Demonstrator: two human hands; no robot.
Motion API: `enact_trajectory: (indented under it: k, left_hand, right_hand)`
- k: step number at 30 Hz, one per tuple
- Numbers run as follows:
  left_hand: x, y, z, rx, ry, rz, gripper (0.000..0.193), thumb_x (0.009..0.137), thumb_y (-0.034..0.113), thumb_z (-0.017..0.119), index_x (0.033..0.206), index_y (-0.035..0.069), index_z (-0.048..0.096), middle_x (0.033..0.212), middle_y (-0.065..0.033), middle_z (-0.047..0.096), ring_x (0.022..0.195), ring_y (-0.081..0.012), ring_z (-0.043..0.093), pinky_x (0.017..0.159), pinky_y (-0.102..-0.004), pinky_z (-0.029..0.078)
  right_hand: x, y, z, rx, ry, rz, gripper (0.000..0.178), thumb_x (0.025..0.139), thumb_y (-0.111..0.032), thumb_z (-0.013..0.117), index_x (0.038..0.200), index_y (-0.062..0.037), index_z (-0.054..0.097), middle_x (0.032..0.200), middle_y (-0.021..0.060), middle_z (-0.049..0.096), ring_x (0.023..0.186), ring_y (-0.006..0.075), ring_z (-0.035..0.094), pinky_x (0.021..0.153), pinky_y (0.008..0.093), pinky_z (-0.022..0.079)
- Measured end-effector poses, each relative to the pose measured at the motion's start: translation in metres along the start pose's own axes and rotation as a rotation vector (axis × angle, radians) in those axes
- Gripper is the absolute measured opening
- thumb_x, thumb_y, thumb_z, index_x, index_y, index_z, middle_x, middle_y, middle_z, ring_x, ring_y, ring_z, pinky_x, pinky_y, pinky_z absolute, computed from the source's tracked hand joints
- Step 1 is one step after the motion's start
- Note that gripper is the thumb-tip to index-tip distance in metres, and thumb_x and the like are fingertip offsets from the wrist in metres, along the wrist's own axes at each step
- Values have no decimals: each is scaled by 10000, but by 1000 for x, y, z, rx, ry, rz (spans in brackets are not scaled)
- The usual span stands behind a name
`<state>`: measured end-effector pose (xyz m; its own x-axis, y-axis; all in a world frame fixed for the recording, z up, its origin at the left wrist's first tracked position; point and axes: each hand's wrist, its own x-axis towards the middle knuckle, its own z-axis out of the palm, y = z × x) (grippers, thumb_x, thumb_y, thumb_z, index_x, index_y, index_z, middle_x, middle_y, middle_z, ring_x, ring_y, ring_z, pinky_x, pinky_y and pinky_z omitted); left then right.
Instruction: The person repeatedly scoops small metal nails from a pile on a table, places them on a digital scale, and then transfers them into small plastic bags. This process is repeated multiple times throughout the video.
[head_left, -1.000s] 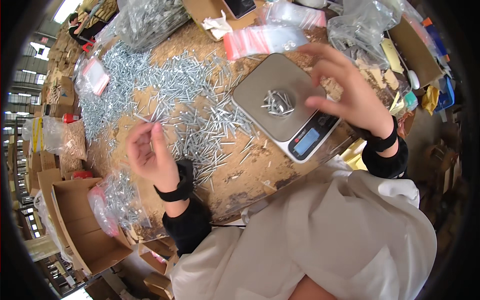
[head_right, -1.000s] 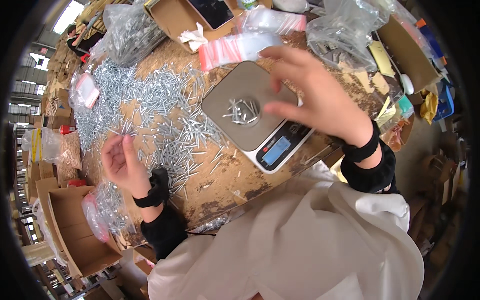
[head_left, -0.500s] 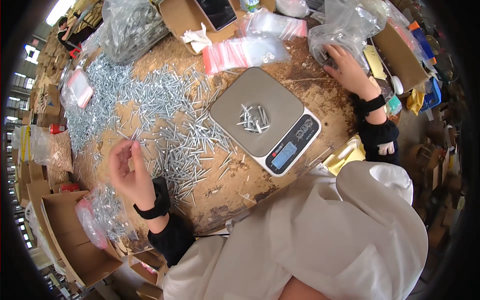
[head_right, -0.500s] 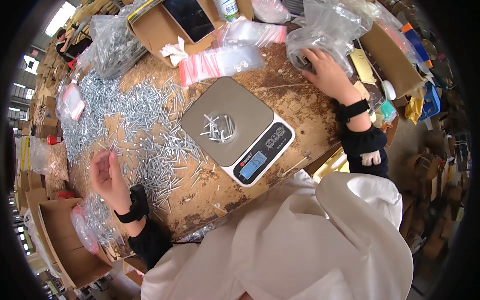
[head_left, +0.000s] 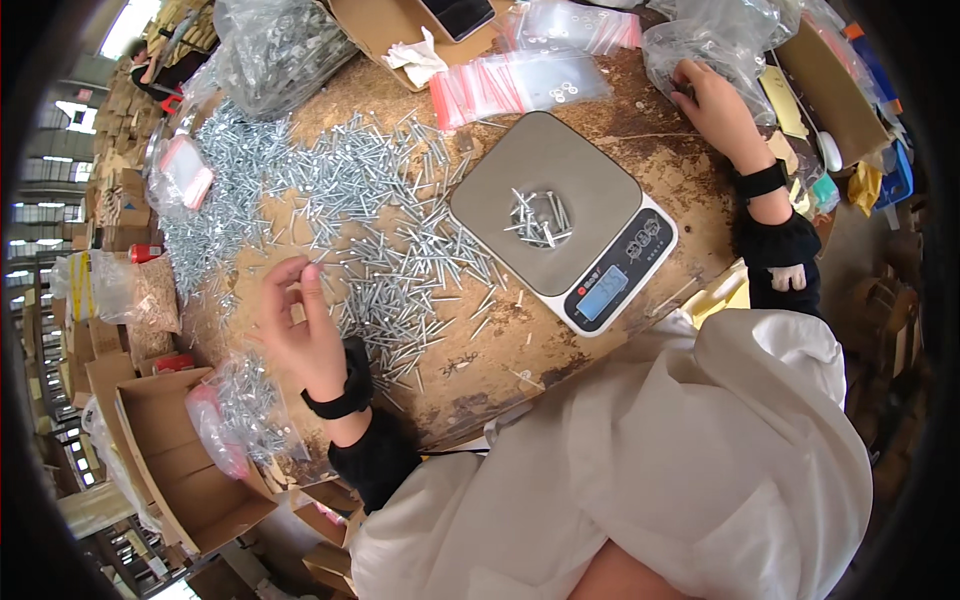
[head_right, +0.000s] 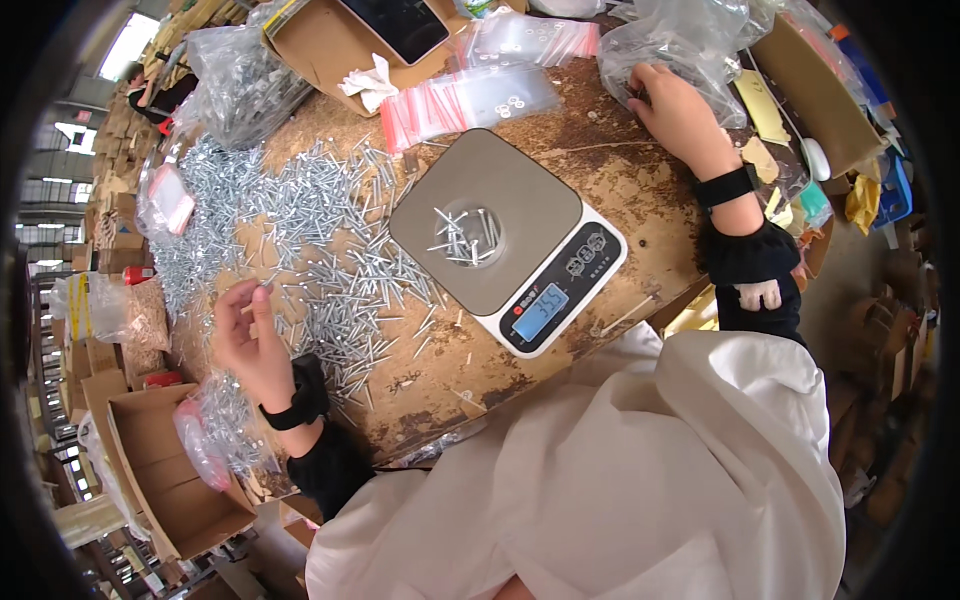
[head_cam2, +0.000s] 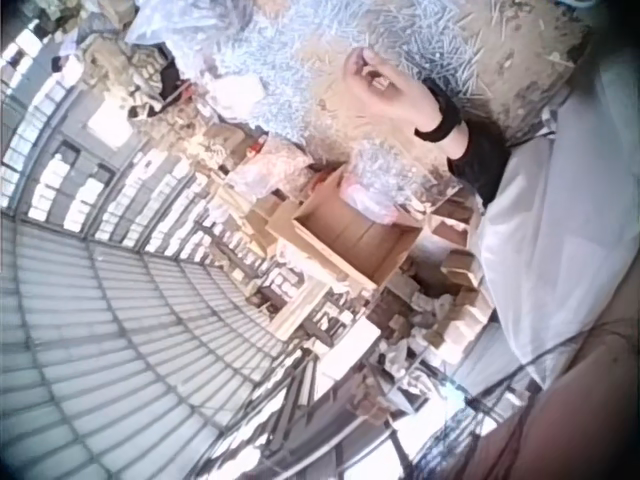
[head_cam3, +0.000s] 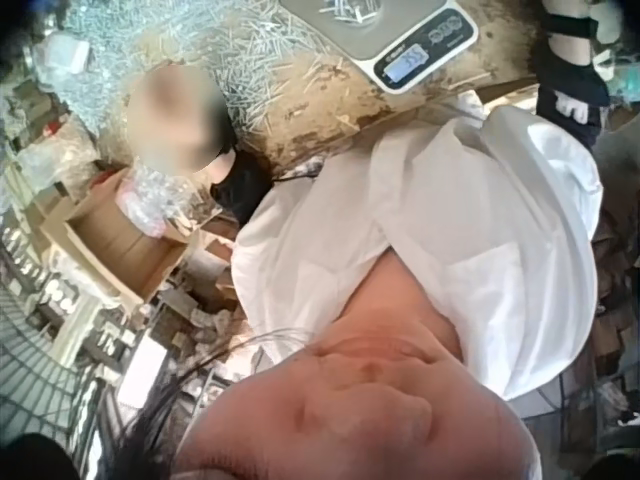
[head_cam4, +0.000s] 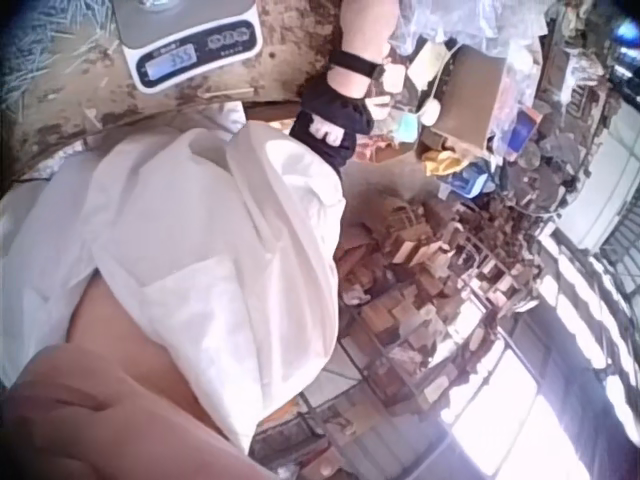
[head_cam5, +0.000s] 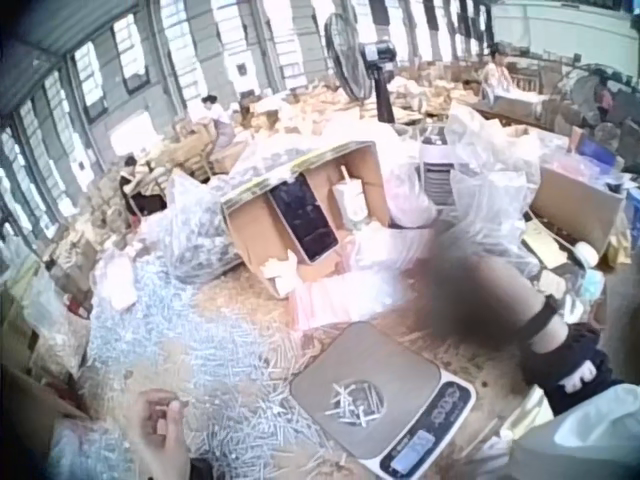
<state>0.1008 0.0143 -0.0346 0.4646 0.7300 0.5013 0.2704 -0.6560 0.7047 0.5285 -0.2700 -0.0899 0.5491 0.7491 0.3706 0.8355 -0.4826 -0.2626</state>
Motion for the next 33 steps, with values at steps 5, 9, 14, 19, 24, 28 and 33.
enact_trajectory:
  k: [5, 9, 14, 19, 24, 28, 33]
  left_hand:
    - [1, -10, -1, -80, -10, -105, 326, 961, 45, 635, 1276, -31, 603, 947, -67, 684, 853, -127, 663, 791, -250, 509]
    - [2, -10, -8, -105, 28, -63, 354, 955, 30, 638, 1299, -29, 580, 927, -53, 684, 855, -121, 659, 805, -247, 504]
    - [0, 8, -4, -53, 4, -30, 306, 949, 18, 641, 1247, -29, 594, 932, -61, 691, 850, -121, 655, 813, -241, 491]
    - [-1, 76, 33, -38, -222, 123, 261, 908, 18, 677, 1162, -24, 632, 950, -71, 707, 898, -139, 647, 843, -282, 492]
    - [8, 96, 62, -94, -443, 247, 289, 892, 43, 689, 1171, -18, 646, 1022, -94, 722, 977, -169, 636, 877, -316, 483]
    - [14, 95, 64, -144, -401, 337, 346, 963, 177, 616, 1253, -11, 620, 1204, -129, 692, 1109, -213, 611, 976, -352, 447]
    - [9, 67, 43, -168, -200, 187, 316, 1025, 205, 508, 1224, -6, 631, 1256, -139, 658, 1145, -206, 599, 996, -345, 427]
  right_hand:
    - [-1, -3, -4, 43, 18, 47, 239, 823, -111, 712, 950, -6, 539, 929, 194, 617, 910, 414, 593, 769, 465, 467]
    - [-3, -7, -8, 98, 18, 85, 248, 805, -89, 723, 933, 4, 532, 881, 194, 621, 896, 410, 594, 760, 457, 460]
    - [-2, -13, -12, 177, 50, 80, 178, 807, -42, 683, 905, 19, 547, 829, 200, 637, 828, 415, 609, 724, 446, 474]
    - [-4, -9, -10, 198, 34, 50, 123, 812, -10, 649, 873, 25, 548, 805, 200, 624, 795, 402, 606, 721, 429, 476]
    - [-3, -14, -16, 210, 60, 7, 129, 812, 1, 649, 892, 29, 552, 826, 199, 615, 812, 400, 595, 726, 421, 467]
    - [0, -23, -21, 232, 125, 10, 108, 802, 11, 638, 885, 26, 570, 835, 204, 630, 834, 415, 615, 735, 443, 482]
    - [1, -20, -24, 273, 157, -41, 141, 802, 3, 660, 901, 32, 564, 856, 210, 626, 828, 421, 598, 729, 433, 480]
